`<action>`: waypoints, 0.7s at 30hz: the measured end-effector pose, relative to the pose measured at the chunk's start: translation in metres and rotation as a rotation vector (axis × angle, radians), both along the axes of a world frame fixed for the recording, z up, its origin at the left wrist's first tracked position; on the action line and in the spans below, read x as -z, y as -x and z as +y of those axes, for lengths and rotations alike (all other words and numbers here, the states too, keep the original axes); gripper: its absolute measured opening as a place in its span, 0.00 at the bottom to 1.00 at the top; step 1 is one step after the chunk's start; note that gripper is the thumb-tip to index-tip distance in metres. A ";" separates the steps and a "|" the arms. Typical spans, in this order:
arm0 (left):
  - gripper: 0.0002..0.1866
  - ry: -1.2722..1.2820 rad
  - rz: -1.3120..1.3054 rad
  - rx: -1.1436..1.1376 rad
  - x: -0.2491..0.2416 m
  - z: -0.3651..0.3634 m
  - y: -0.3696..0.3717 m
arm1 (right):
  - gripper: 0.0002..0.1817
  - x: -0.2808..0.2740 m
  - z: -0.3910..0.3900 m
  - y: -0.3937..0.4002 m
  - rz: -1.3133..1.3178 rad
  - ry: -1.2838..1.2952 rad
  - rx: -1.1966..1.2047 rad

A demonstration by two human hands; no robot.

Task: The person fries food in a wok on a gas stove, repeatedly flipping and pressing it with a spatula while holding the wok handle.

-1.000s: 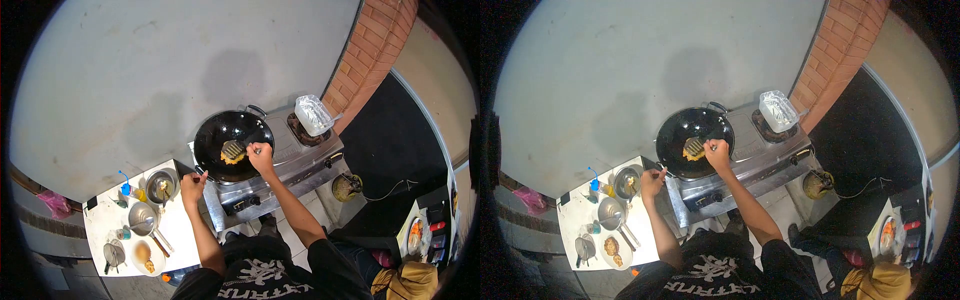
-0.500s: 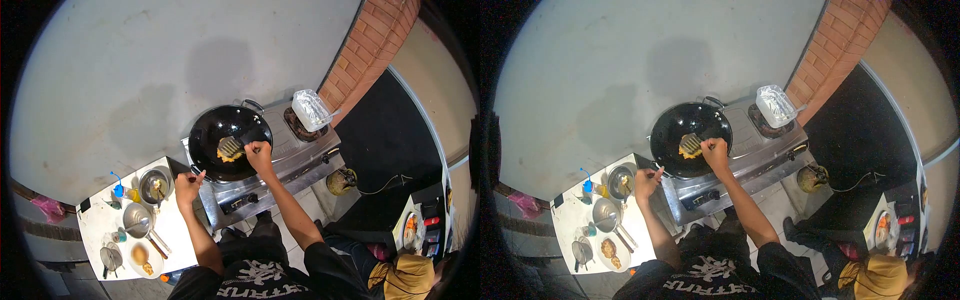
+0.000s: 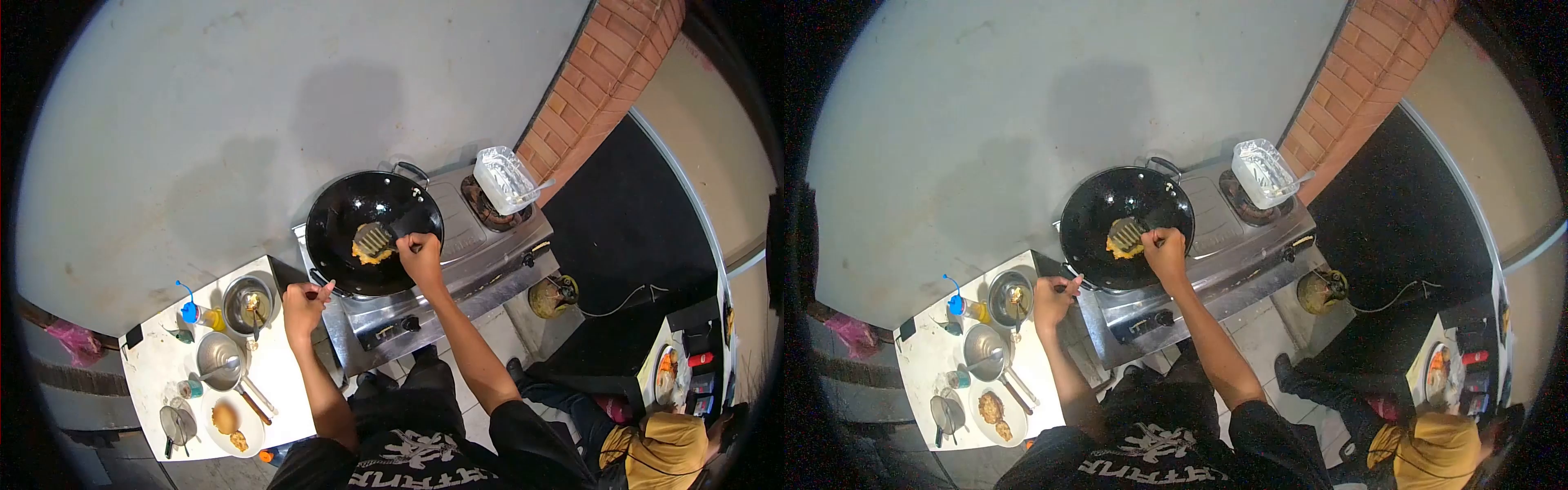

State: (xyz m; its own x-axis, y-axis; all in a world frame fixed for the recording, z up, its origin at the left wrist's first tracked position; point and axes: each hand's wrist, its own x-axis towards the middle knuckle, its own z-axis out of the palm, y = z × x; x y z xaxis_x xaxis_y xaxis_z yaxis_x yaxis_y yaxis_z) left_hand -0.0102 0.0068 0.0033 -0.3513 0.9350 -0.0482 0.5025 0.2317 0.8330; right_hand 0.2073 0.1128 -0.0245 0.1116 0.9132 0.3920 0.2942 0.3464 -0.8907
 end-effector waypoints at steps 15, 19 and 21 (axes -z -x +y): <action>0.15 -0.036 -0.049 -0.025 0.006 -0.016 -0.002 | 0.14 -0.001 0.000 -0.002 -0.057 0.082 0.014; 0.15 -0.053 -0.063 -0.018 0.014 -0.019 0.001 | 0.15 -0.004 0.000 0.004 -0.044 0.077 0.028; 0.15 -0.072 -0.092 -0.014 0.015 -0.020 0.001 | 0.14 -0.004 -0.001 0.002 -0.036 0.073 0.026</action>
State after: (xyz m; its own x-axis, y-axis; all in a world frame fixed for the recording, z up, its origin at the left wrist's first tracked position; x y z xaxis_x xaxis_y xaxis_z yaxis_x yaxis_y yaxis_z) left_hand -0.0110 -0.0129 -0.0113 -0.3617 0.9322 -0.0134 0.4201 0.1758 0.8903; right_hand 0.2054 0.1115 -0.0208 0.1227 0.9363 0.3290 0.3349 0.2730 -0.9019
